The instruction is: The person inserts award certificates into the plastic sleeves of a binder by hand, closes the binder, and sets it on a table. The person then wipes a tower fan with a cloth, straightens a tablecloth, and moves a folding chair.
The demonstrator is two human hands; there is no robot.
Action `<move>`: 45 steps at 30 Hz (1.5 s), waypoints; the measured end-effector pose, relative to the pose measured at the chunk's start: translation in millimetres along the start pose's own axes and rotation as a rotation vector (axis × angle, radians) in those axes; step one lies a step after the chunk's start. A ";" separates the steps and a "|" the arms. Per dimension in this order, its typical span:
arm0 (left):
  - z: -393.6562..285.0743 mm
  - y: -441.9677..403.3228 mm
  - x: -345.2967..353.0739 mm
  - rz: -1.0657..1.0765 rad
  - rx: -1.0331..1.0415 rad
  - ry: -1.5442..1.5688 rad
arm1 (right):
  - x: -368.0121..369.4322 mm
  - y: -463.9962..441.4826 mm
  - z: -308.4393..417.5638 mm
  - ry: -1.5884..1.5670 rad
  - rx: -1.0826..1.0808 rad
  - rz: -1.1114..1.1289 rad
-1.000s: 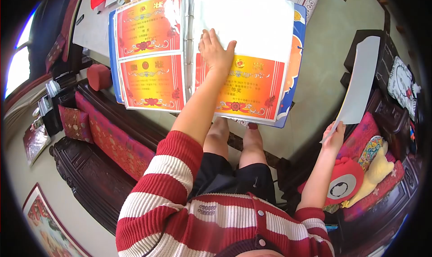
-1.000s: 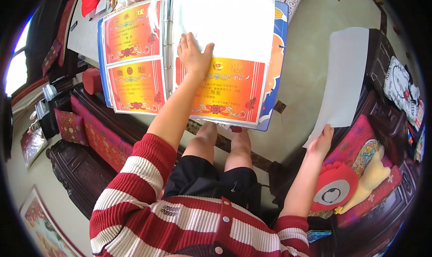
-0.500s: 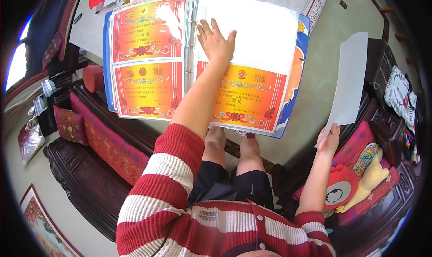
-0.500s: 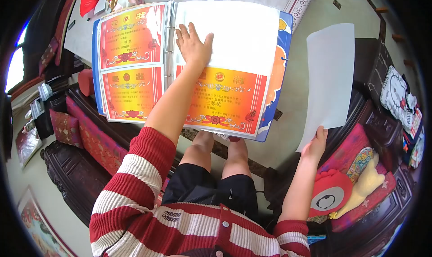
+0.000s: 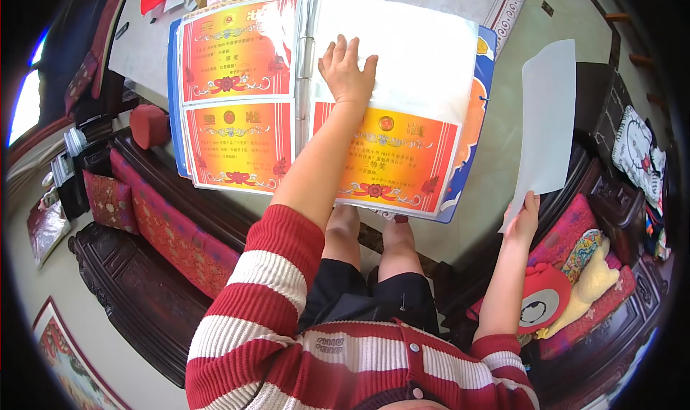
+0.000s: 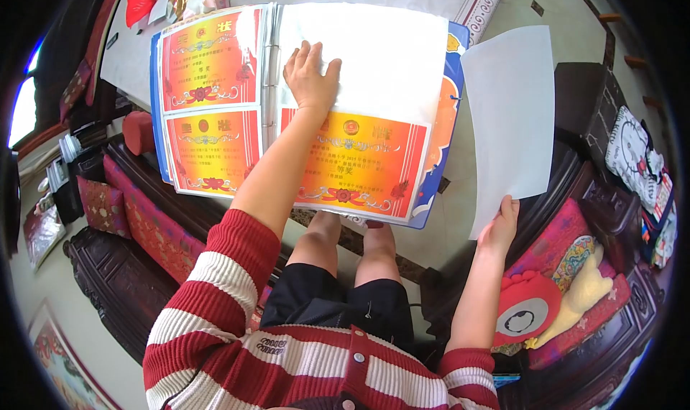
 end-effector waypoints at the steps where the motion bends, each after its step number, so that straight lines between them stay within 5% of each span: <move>1: -1.9 0.2 -1.3 0.029 0.003 0.006 | 0.0 -0.1 -0.7 0.006 0.001 -0.007; 4: 13.0 -8.2 5.0 0.141 -0.098 0.226 | -0.7 0.4 -3.6 -0.004 0.012 -0.005; 14: 4.1 -29.8 3.2 0.002 -0.132 -0.208 | -8.5 2.5 -7.5 -0.018 0.018 -0.013; 21: 3.2 -32.1 -2.6 -0.087 -0.155 -0.159 | -7.2 8.8 -3.7 -0.069 -0.025 -0.012; 29: 5.4 -78.8 -26.1 0.143 -0.344 -0.115 | -14.4 7.0 3.9 -0.082 -0.024 -0.048; 36: 27.8 -137.3 -11.5 0.595 0.010 0.267 | -3.6 6.0 8.6 -0.083 -0.049 -0.033; 40: 10.3 -151.3 0.0 0.597 0.392 0.171 | -2.1 7.0 -1.4 -0.093 -0.058 -0.064; 45: -19.1 -173.9 9.7 0.756 0.602 0.234 | 26.0 23.2 -13.5 -0.148 -0.075 -0.146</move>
Point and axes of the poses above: each hand's wrist, its own y-axis away from the middle knuckle, its own x-axis out of the palm, z = x × y, the point moved 3 cm from there along -y, towards the middle knuckle, and after that the axes turned 1 degree about -y, right-handed, at the moved point
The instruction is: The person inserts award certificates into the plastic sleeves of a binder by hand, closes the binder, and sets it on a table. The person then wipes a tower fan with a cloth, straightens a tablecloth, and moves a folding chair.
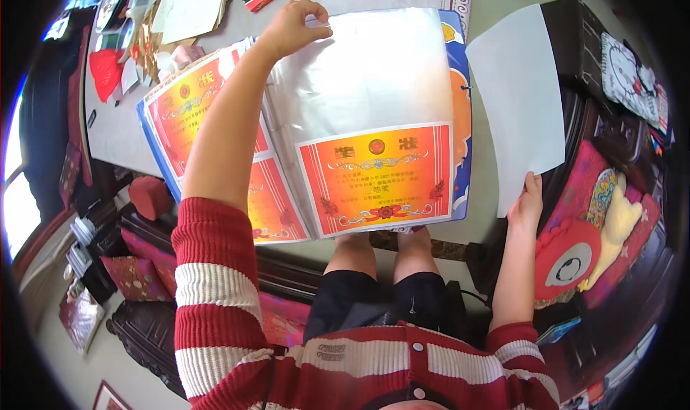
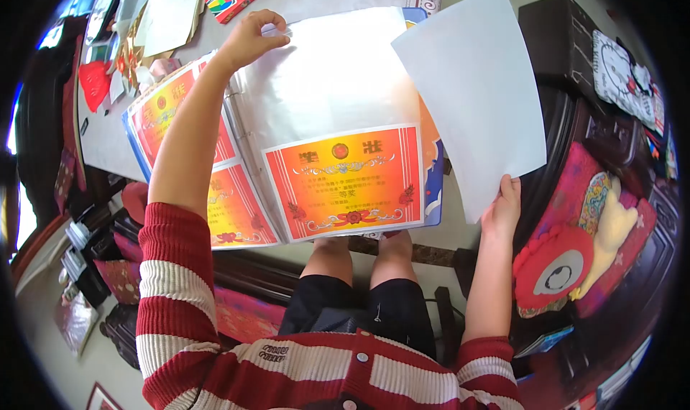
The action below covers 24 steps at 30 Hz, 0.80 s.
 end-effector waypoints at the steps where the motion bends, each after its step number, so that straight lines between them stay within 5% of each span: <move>1: 1.8 -4.9 -1.0 0.062 -0.051 0.076 | 8.0 6.6 -2.0 -0.022 -0.003 -0.004; 11: -7.8 -29.7 -12.5 0.552 -0.086 0.213 | 32.1 35.6 -28.2 -0.152 -0.046 -0.091; 20: -9.1 -25.0 -3.1 0.565 -0.105 0.280 | 29.2 53.8 -34.5 -0.189 -0.045 -0.125; 24: -28.1 -18.2 -8.5 0.485 -0.030 -0.019 | 23.0 50.8 -37.0 -0.200 -0.054 -0.139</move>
Point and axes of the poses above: each hand's wrist, its own y-axis away from the middle knuckle, its own x-axis out of the palm, z = x × y, the point moved 3 cm from there along -y, towards the middle knuckle, and after that the axes turned 1 degree about -y, right-handed, at the moved point
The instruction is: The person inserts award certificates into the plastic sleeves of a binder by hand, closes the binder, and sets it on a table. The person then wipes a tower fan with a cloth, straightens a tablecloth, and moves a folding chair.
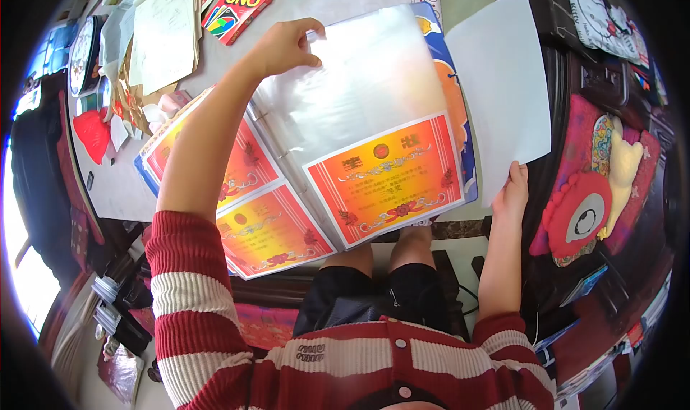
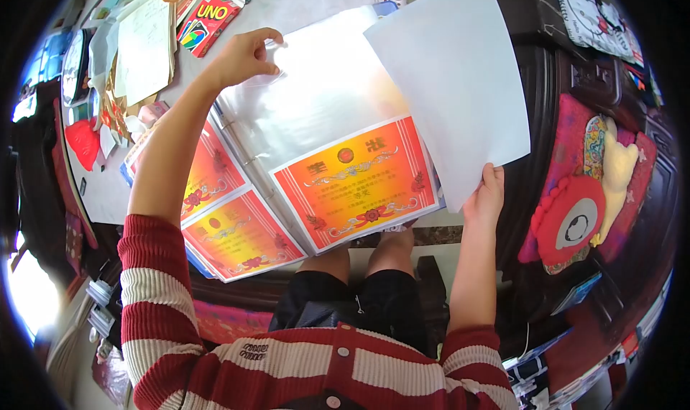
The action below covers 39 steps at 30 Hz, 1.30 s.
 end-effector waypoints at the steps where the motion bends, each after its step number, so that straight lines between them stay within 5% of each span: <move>1: -6.5 4.8 0.8 -0.060 0.009 -0.095 | -0.2 -3.3 0.8 -0.007 -0.007 0.010; 9: -19.5 25.3 28.1 -0.639 0.339 -0.784 | 72.1 -30.6 26.0 0.065 -0.170 0.216; 13: -17.0 22.7 51.6 -0.383 0.171 -0.681 | 97.6 -47.7 27.6 0.048 -0.185 0.273; 14: -19.4 23.3 54.0 -0.468 0.190 -0.653 | 101.1 -45.9 28.4 0.084 -0.197 0.272; 17: -19.0 24.6 51.8 -0.437 0.192 -0.490 | 108.6 -17.6 43.2 0.166 -0.442 0.286; 19: -15.3 25.7 40.6 -0.373 0.277 -0.544 | 122.6 27.0 52.9 0.260 -0.798 0.125; 21: -1.0 19.2 29.8 -0.381 0.200 -0.464 | 108.6 55.8 48.2 0.474 -1.017 0.614; 22: 14.4 19.1 27.4 -0.585 0.308 -0.238 | 107.0 69.4 46.1 0.766 -1.138 0.694; 23: 51.2 5.1 31.0 -0.484 0.163 -0.255 | 109.9 81.6 40.7 1.063 -1.244 0.772; 25: 32.2 9.0 8.6 -0.194 -0.086 -0.081 | 95.7 77.1 9.9 1.226 -1.270 0.885; 27: 34.9 2.9 1.6 -0.121 -0.089 -0.106 | 85.3 70.5 -14.8 1.322 -1.200 0.940; 32: 24.0 -9.6 0.8 -0.150 0.023 -0.568 | 79.6 54.3 -65.7 1.392 -1.072 1.078; 35: 4.7 -10.7 11.2 -0.210 -0.159 -0.379 | 101.6 63.2 -63.4 1.374 -0.901 1.161; 39: -4.8 -8.4 21.0 -0.217 -0.135 -0.305 | 139.6 24.7 -56.3 1.359 -0.891 0.936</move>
Point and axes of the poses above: each hand's wrist, its own y-axis away from the middle knuckle, its own x-axis out of the palm, z = x × y, the point moved 3 cm from there along -y, towards the middle knuckle, and after that the axes turned 1 degree about -y, right-handed, at the moved point
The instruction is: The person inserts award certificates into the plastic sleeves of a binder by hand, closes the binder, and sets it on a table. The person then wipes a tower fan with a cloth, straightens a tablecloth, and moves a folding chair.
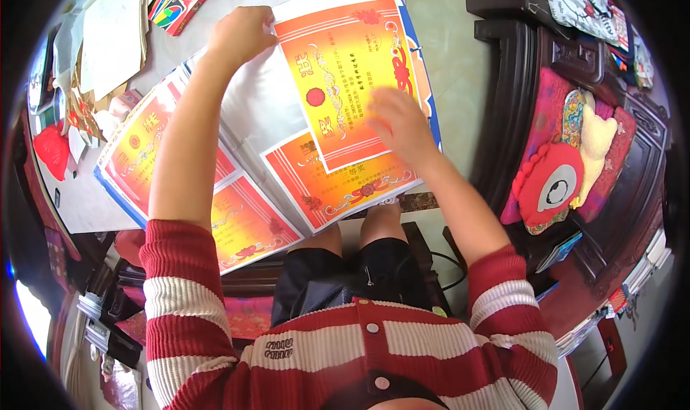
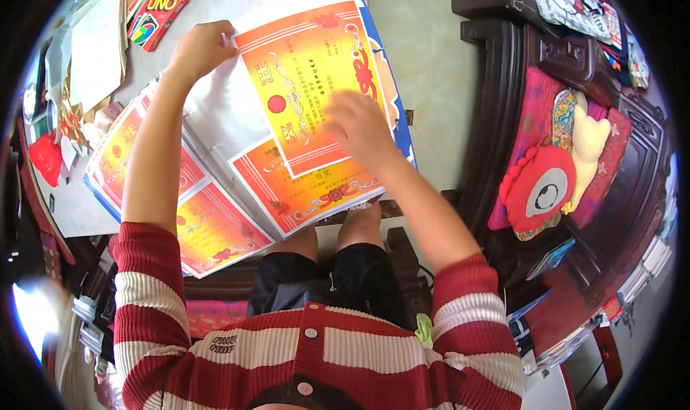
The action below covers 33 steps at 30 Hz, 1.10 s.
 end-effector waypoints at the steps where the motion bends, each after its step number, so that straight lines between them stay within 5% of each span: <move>1: 3.0 -2.9 7.8 -0.014 -0.006 0.017 | -6.9 -27.3 0.6 0.080 -0.041 -0.018; 4: -1.4 0.6 12.7 -0.083 0.004 -0.023 | -16.2 -113.9 -6.9 0.355 -0.255 -0.094; 10: -4.1 14.0 20.3 -0.266 0.057 -0.034 | -17.9 -184.5 -41.4 0.411 -0.204 0.249; 11: -5.1 16.0 20.9 -0.288 0.061 -0.027 | -27.4 -182.6 -34.0 0.358 -0.066 0.320; 14: -2.3 19.6 27.0 -0.341 0.082 -0.085 | -37.7 -174.3 -72.3 0.126 -0.193 0.379; 16: -6.5 31.3 24.2 -0.386 0.101 -0.077 | -69.0 -167.5 -99.8 -0.323 0.136 0.429; 17: -7.2 35.5 25.8 -0.394 0.123 -0.125 | -98.7 -161.7 -92.0 -0.521 0.473 0.354; 20: -7.5 48.3 25.5 -0.412 0.127 -0.163 | -149.0 -159.1 -153.9 -0.604 0.447 0.045; 25: -1.1 53.2 29.6 -0.475 0.173 -0.153 | -141.7 -214.1 -107.3 -1.104 0.259 -0.221; 33: 2.3 55.2 15.1 -0.454 0.170 -0.176 | -92.2 -279.5 -86.6 -0.941 0.263 -0.152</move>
Point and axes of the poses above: each hand's wrist, its own y-axis away from the middle knuckle, its own x-axis out of the palm, z = x × y, the point moved 3 cm from there along -y, towards the middle knuckle, and after that the axes turned 1 degree about -y, right-handed, at the moved point
